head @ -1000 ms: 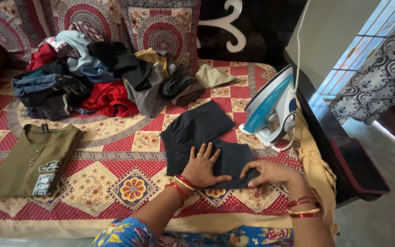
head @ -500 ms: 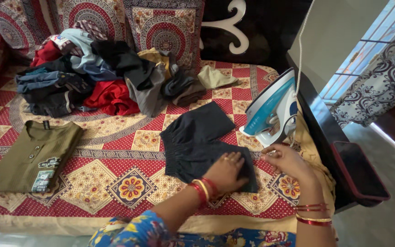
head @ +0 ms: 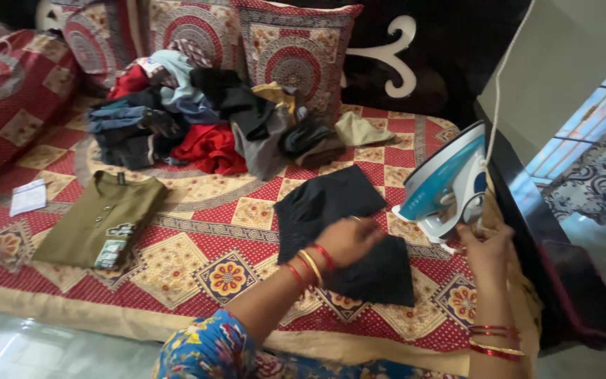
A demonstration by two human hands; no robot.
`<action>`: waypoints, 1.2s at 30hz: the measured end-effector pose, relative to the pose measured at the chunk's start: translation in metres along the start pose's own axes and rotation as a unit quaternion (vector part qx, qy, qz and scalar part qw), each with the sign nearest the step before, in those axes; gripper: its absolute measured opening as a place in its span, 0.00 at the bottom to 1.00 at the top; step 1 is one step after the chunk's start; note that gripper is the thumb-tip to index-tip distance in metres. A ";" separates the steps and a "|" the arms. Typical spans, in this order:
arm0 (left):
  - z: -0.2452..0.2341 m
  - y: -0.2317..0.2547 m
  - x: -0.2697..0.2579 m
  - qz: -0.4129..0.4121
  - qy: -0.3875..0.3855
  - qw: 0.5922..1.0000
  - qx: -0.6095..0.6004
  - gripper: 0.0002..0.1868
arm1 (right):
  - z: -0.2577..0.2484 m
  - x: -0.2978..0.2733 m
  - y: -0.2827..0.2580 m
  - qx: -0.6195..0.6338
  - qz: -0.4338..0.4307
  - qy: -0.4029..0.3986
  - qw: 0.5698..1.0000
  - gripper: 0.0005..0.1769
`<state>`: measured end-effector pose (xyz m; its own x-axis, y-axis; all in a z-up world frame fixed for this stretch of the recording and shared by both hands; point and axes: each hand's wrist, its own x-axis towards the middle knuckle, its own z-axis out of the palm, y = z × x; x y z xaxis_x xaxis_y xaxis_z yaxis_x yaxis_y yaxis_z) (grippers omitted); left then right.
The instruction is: The person irons a dark-colored garment on a bed using a handheld electric iron. They repeatedly smooth the fabric, flip the garment, and continue ironing different sections. A pile of other clothes is visible nearby.
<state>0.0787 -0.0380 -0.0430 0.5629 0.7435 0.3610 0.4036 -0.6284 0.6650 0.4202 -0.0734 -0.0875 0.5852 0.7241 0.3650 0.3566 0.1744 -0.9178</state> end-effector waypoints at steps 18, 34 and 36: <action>-0.080 -0.160 -0.040 -0.090 0.246 0.963 0.062 0.19 | 0.056 0.016 -0.144 -0.209 -0.106 -0.057 0.970 0.28; -0.067 -0.188 -0.036 -0.253 0.189 0.948 0.039 0.26 | 0.130 -0.042 -0.190 -0.456 -0.159 -0.394 0.782 0.25; -0.064 -0.190 -0.037 -0.258 0.186 0.947 0.040 0.25 | 0.129 -0.041 -0.189 -0.465 -0.074 -0.425 0.773 0.26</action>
<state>-0.0645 0.0683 -0.1408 -0.0113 0.9763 0.2161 0.6170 -0.1633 0.7698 0.2346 -0.0500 0.0510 -0.0620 0.9879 -0.1423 0.9744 0.0291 -0.2227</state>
